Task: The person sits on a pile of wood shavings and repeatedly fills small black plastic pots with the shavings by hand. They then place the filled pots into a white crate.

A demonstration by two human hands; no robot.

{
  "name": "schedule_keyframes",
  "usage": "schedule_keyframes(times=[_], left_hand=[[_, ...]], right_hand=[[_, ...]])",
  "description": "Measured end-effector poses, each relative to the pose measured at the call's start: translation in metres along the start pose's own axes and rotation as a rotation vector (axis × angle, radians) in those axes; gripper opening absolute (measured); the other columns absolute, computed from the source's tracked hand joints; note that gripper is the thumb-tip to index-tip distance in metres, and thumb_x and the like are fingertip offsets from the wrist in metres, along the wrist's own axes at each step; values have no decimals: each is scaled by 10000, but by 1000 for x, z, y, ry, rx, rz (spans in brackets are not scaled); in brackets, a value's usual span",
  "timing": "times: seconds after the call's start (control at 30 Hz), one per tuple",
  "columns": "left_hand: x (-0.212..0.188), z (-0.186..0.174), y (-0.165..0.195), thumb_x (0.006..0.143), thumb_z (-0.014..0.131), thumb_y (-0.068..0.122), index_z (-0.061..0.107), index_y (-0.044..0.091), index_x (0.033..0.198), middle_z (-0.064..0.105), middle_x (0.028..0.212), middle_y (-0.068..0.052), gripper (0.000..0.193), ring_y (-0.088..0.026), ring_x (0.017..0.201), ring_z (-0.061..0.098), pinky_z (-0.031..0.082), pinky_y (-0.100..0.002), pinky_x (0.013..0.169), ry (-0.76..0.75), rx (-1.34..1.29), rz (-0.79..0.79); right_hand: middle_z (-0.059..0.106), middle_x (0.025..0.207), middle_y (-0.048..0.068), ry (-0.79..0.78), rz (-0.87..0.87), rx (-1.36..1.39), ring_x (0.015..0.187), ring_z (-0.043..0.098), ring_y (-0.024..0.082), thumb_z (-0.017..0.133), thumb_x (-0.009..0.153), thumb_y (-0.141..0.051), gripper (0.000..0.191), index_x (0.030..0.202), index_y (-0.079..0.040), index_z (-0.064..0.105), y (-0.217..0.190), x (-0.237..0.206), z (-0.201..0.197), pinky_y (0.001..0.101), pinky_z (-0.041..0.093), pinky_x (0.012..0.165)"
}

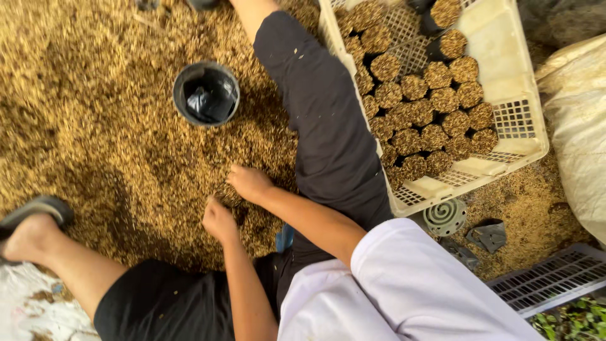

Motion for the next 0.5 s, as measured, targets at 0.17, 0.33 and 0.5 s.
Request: schedule_keyframes(times=[0.17,0.33,0.5], left_hand=[[13,-59,43,1113,220,374,642,31,1321,661,1337,-171,582,-276,1194,648,567,-397,973,-63,-347,91],[42,-120,29,1096,327,265,614,26,1337,605,1431,-148,445,-297,1337,582,479,-415,1069,5,-346,30],[71,-128,2,1132,398,243,581,-1,1384,610,1407,-180,395,-321,1294,607,505,-439,1070,-14,-186,5]], right_hand=[[671,1028,110,707,-189,399,800,702,247,619,1049,-179,169,1036,-41,717,-14,-41,-172,347,593,695],[701,914,147,1111,-60,237,835,716,323,683,966,-108,97,985,-57,763,82,-109,-319,404,578,734],[727,863,97,1262,319,37,740,673,212,659,1014,-177,195,974,-67,815,283,-154,-402,363,513,658]])
Point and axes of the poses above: each hand's wrist, its own x-axis towards the middle knuckle, its own z-axis out of the palm, y = z × x, the point moved 10 cm from there along x, towards the middle knuckle
